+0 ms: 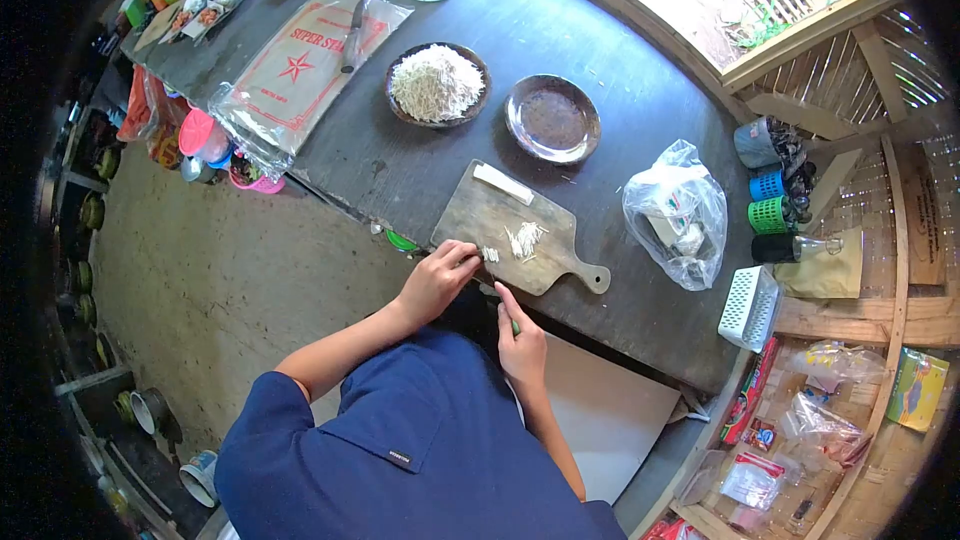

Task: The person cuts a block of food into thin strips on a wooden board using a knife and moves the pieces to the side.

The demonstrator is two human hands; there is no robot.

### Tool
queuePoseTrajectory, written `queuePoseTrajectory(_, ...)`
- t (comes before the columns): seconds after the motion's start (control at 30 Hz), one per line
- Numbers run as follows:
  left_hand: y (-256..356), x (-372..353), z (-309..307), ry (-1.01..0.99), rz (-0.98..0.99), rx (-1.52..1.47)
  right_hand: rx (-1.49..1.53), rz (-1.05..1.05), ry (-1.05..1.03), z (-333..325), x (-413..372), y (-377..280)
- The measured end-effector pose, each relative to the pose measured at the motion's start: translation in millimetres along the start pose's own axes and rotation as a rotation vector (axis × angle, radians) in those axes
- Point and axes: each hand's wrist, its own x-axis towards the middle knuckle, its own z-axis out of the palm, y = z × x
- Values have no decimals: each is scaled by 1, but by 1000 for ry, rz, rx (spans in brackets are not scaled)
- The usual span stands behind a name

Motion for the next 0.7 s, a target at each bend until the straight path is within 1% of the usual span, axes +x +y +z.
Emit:
queuePoseTrajectory(0.13, 1, -1, 2, -4, -19, 8, 18, 56, 7, 6, 6, -10)
queuePoseTrajectory(0.17, 1, -1, 2, -9, -9, 27, 20, -23, 36, 10, 10, -7)
queuePoseTrajectory(0.3, 0, 2, -1, 37, 0, 38, 51, -21, 28, 5, 9, -7)
queuePoseTrajectory(0.37, -1, -1, 0, 4, 0, 26, -15, 71, -9, 0, -2, -2)
queuePoseTrajectory(0.47, -2, -2, 1, -4, 13, 42, -45, 84, 18, 4, -1, -9)
queuePoseTrajectory(0.5, -1, 0, -1, -15, 16, 65, -69, 193, -28, 3, 3, -23)
queuePoseTrajectory(0.53, 0, -1, -1, -19, 18, 64, -66, 197, -26, 3, 4, -23)
queuePoseTrajectory(0.63, -4, 1, 0, -5, 24, 63, 48, 84, 11, 4, 7, -14)
queuePoseTrajectory(0.67, -5, 0, 2, 13, 26, 53, 49, 79, 9, 3, 4, -8)
queuePoseTrajectory(0.7, -4, 0, 2, 30, 25, 41, 11, 13, 26, 2, -1, -8)
